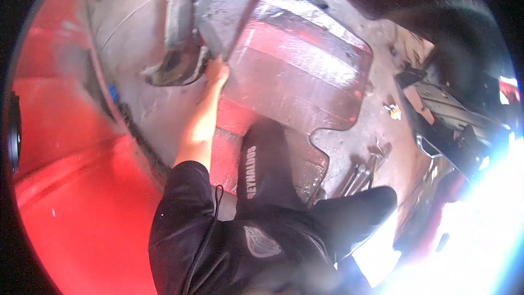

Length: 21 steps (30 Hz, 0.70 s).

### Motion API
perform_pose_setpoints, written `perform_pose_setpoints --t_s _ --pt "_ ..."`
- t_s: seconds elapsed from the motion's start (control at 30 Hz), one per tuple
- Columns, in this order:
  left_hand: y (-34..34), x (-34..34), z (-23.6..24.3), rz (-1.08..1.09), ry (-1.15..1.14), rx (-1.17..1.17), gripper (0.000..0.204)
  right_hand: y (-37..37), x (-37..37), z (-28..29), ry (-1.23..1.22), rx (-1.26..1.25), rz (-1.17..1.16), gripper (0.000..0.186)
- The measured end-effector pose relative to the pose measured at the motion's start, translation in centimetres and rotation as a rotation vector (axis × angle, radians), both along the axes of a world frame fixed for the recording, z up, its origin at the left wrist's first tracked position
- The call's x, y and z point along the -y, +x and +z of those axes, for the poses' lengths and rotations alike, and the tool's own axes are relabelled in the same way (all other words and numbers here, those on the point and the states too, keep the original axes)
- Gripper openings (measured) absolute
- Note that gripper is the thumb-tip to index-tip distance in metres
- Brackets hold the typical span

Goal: The person uses a hammer and a metal pipe to tap and reshape a detached black car bumper. They repeatedly align the bumper to the rear of a black car, tap it into place, and adjust its fit.

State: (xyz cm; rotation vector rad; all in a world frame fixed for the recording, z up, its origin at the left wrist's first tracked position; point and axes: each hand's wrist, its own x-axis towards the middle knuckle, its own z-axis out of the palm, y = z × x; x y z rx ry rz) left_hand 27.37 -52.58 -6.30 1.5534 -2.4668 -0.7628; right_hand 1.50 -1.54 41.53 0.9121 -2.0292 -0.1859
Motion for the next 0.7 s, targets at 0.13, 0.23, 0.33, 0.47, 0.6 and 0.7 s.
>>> perform_pose_setpoints --t_s 0.13,0.23,0.33,0.47,0.6,0.7 --pt "-1.0 3.6 -5.2 -0.078 -0.033 -0.060 0.028 2.3 2.1 1.4 -0.025 0.071 0.083 0.064" --pt "0.1 6.7 -5.7 -0.137 -0.223 0.036 0.034 2.1 3.7 0.3 -0.110 0.148 0.183 0.067" --pt "-4.3 0.9 -0.9 -0.100 -0.027 -0.010 0.054 4.2 4.8 1.2 -0.118 0.196 0.217 0.071" --pt "-5.9 -9.2 3.8 -0.464 -0.192 -0.429 0.067 7.2 6.7 4.2 -0.148 0.288 0.346 0.076" --pt "-4.0 -18.0 15.0 -0.753 0.122 -0.626 0.043 6.9 5.1 5.5 -0.223 0.392 0.631 0.081" --pt "-2.9 -24.0 24.5 -0.907 0.154 -0.655 0.020 5.6 -4.9 1.3 -0.399 0.504 0.326 0.075"
